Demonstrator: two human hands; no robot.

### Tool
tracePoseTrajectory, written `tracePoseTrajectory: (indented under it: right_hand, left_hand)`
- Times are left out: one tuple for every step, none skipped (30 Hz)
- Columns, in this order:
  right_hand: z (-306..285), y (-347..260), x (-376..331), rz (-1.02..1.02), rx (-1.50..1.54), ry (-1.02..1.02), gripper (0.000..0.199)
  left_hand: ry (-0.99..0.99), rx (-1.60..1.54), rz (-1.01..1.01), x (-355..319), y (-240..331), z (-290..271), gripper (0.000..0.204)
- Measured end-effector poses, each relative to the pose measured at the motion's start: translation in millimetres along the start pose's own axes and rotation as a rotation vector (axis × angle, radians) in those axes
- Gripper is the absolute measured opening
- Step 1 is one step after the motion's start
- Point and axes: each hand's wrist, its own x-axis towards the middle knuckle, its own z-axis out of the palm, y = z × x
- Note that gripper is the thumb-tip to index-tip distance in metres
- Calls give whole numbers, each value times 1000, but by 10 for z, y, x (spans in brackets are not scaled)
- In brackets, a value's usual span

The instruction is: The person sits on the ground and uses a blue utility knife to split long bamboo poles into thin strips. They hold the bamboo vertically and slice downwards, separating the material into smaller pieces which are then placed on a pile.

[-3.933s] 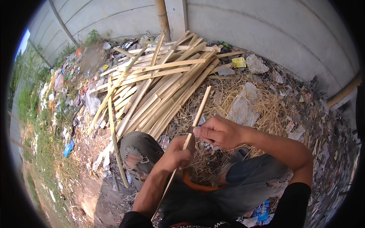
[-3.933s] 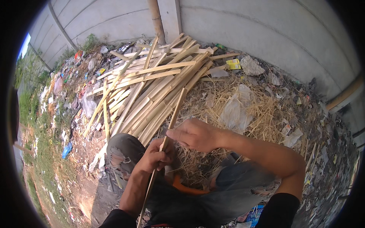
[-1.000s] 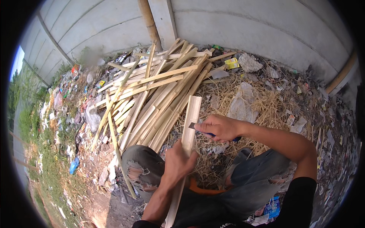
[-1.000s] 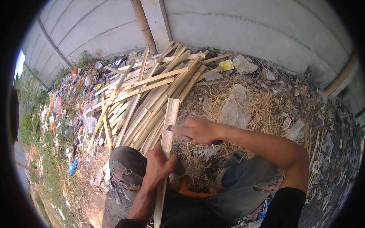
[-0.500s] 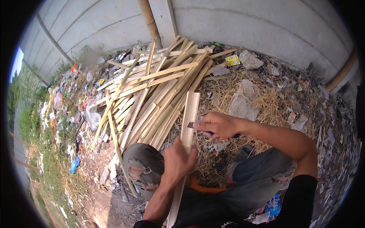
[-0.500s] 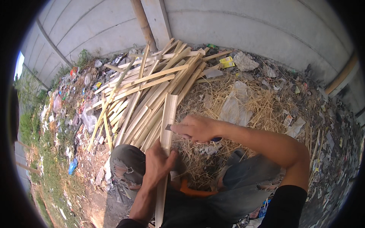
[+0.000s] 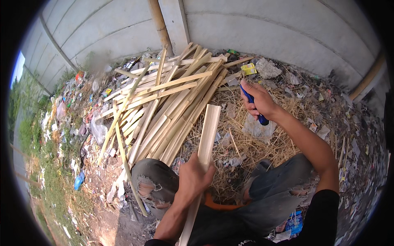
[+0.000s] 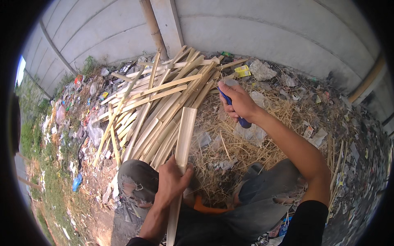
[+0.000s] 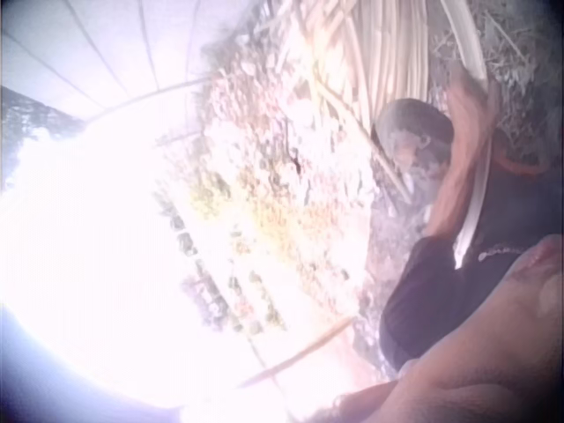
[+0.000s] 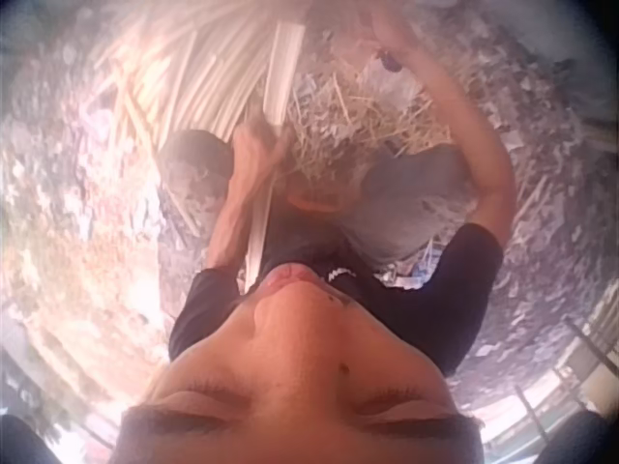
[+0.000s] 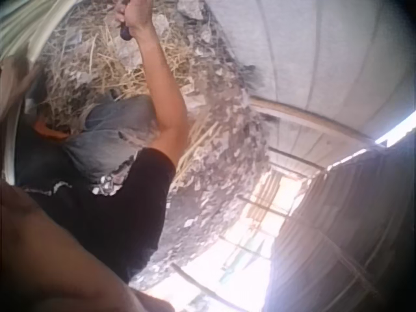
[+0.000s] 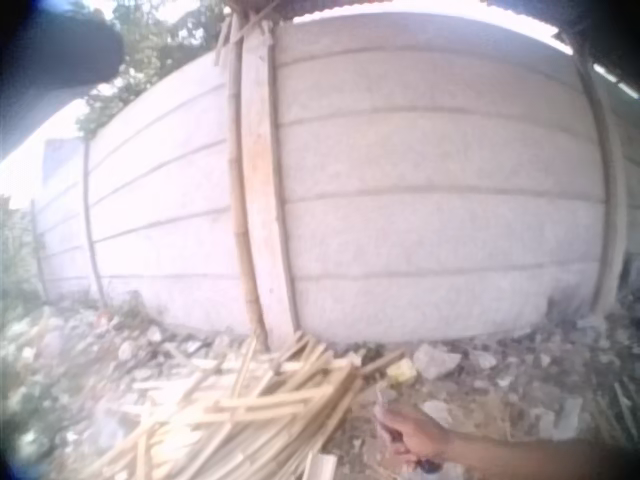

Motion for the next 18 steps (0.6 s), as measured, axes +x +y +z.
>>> tracePoseTrajectory:
  right_hand:
    - [16, -4, -74, 20, -34, -43, 57]
    - [65, -37, -165, 49, -65, -92, 57]
    - [137, -118, -252, 102, -99, -141, 56]
    - [177, -74, -269, 105, -115, -197, 56]
    - [216, -29, -270, 98, -128, -254, 56]
    - [269, 6, -279, 91, -141, -312, 57]
    - [345, 28, -303, 93, -241, -378, 58]
    - [441, 29, -344, 96, -345, -443, 58]
    - [537, 42, -387, 99, -451, -505, 59]
    - [646, 103, -440, 108, -497, -588, 60]
    - [767, 210, -473, 111, -538, -677, 61]
    - [826, 285, -471, 115, -578, -761, 62]
    - [832, 335, -423, 106, -585, -751, 62]
    - [847, 372, -379, 103, -594, -738, 63]
    - [848, 390, -351, 100, -603, -724, 64]
    - [817, 379, -328, 117, -591, -717, 65]
    - [770, 309, -291, 132, -586, -717, 65]
    - [745, 270, -271, 148, -581, -716, 66]
  left_hand:
    - [-2, -5, -21, 9, 27, -32, 37]
    - [-5, -11, -53, -9, 38, -39, 37]
    - [-7, -19, -60, -12, 43, -26, 37]
    - [-7, -26, -67, -5, 50, -15, 37]
    - [-3, -26, -69, 14, 57, -22, 37]
    - [-10, -25, -69, 21, 70, -29, 37]
    - [-16, -23, -69, 24, 87, -35, 38]
    - [-22, -25, -68, 22, 101, -41, 38]
    - [-15, -16, -46, 23, 93, -36, 38]
    - [-8, -8, -23, 27, 71, -23, 38]
    - [3, 8, -5, 25, 43, -17, 37]
    - [-1, 40, -1, 25, 21, -10, 37]
    - [-5, 71, 3, 23, 1, -3, 37]
    - [-12, 98, 8, 17, -19, -4, 37]
    - [-13, 92, -10, 22, -19, -6, 37]
    - [-14, 86, -28, 33, -11, -3, 37]
    - [-6, 77, -50, 41, 0, 6, 37]
    - [22, 79, -30, 42, -17, 22, 35]
